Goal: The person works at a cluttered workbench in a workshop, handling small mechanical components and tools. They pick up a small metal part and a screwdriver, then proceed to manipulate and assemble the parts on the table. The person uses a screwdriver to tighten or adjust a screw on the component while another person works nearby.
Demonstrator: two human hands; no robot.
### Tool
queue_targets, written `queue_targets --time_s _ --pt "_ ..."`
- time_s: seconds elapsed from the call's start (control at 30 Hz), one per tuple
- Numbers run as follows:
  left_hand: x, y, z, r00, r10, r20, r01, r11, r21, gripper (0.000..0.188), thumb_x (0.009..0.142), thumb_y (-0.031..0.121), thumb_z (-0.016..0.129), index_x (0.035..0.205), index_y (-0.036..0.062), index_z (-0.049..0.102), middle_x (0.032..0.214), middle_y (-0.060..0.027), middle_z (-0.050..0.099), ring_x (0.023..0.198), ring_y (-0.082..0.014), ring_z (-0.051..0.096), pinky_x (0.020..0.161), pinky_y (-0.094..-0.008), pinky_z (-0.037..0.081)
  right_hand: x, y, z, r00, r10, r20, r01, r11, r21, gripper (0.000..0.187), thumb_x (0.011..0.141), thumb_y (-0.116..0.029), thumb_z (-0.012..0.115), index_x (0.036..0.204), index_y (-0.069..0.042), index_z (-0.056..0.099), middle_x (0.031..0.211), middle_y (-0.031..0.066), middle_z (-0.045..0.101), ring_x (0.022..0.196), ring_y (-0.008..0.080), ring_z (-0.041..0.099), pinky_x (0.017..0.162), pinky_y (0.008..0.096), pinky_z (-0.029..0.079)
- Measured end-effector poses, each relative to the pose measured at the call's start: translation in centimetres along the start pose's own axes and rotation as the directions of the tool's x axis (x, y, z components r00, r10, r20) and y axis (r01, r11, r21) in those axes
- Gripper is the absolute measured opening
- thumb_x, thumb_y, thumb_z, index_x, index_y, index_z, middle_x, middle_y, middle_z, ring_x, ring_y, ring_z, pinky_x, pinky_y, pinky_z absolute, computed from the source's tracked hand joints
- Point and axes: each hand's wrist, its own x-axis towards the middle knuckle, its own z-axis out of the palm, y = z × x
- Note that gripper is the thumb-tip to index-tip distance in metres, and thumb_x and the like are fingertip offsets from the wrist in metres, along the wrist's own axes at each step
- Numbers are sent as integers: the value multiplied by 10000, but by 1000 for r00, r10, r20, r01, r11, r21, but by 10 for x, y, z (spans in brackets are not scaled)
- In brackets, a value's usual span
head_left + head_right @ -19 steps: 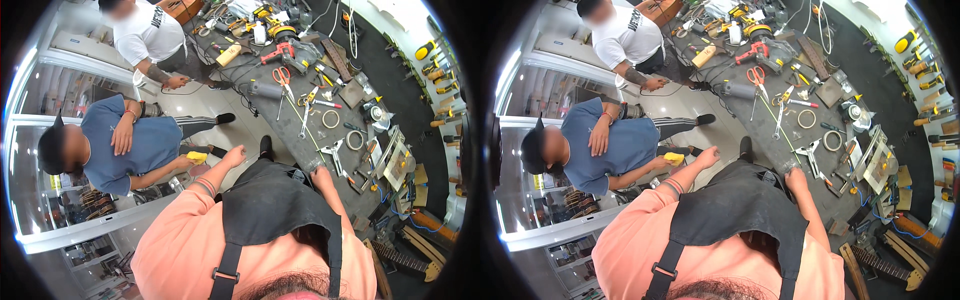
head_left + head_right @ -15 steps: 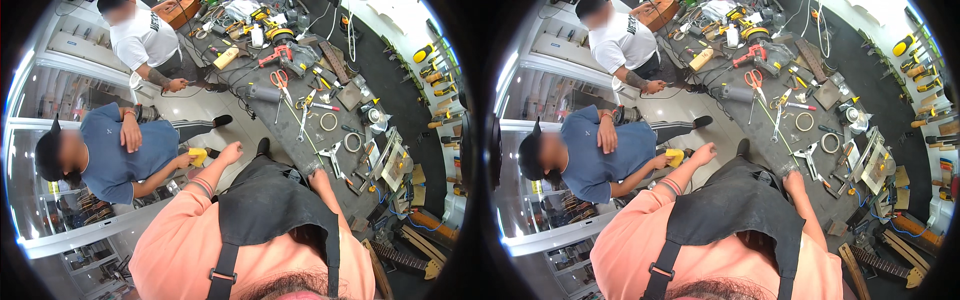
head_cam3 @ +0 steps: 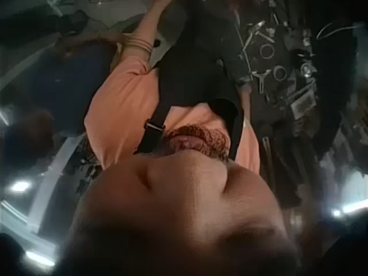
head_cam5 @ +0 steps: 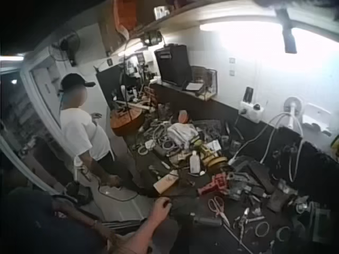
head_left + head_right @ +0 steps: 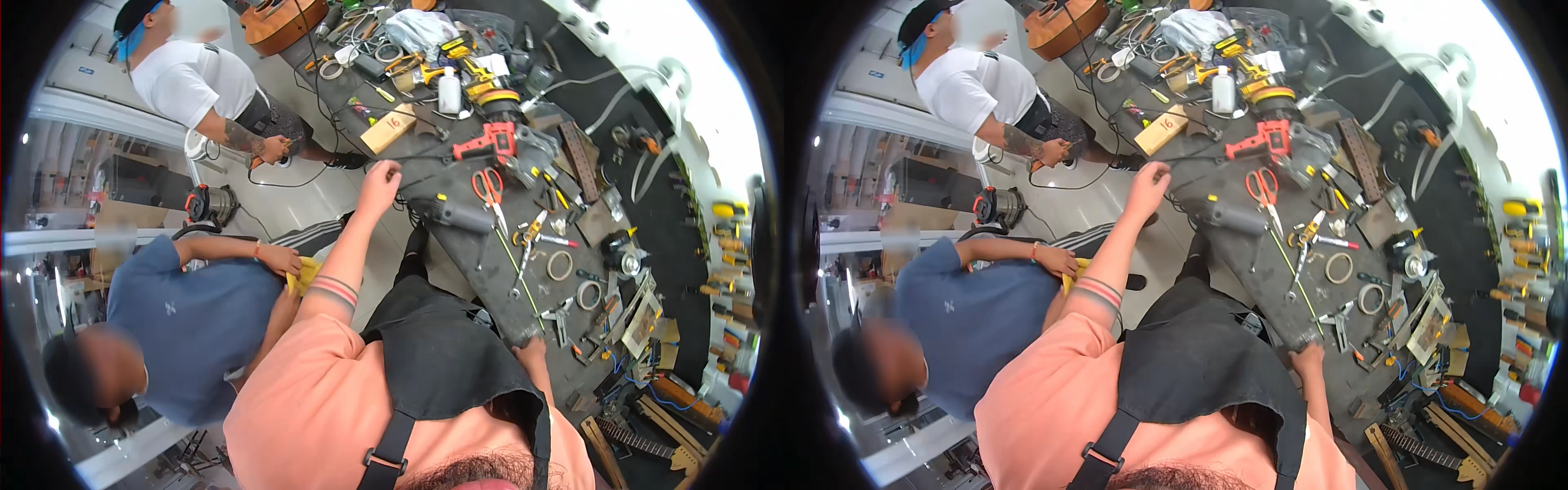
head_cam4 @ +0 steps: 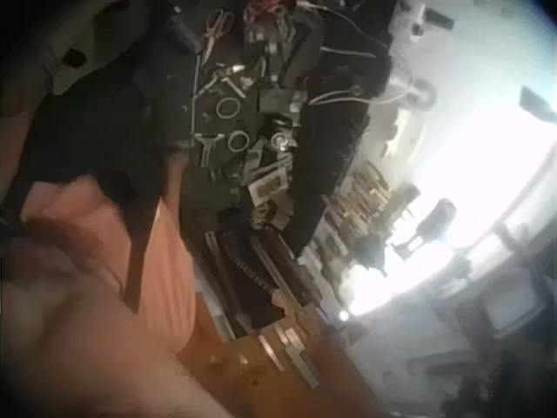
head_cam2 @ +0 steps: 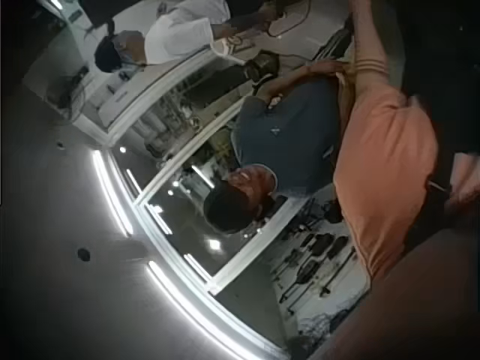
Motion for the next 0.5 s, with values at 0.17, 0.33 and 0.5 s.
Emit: queue_targets --time_s 0.17,0.33,0.5 --pt "81 -16 -10 990 94 103 -97 995 26 197 1005 127 716 1159 6 737 1118 -170 771 1032 -348 752 925 -458 601 -16 -12 23 979 157 -126 -157 988 9 624 846 -290 897 1261 100 642 1397 387 631 1378 558 571 1223 569 458" --pt "120 -55 -13 963 70 259 -94 992 82 198 1010 145 721 1155 13 739 1136 -146 776 1040 -329 747 935 -449 589 1 -45 15 920 391 -21 -392 917 -80 664 852 -347 884 1308 76 653 1447 341 649 1390 533 601 1199 571 492" --pt "135 -69 -9 944 136 300 -170 982 87 171 975 117 732 1113 16 743 1051 -133 757 1045 -324 719 940 -461 572 33 -94 8 805 554 213 -539 832 -130 885 818 -460 923 1480 35 607 1572 293 622 1491 470 581 1229 542 503"
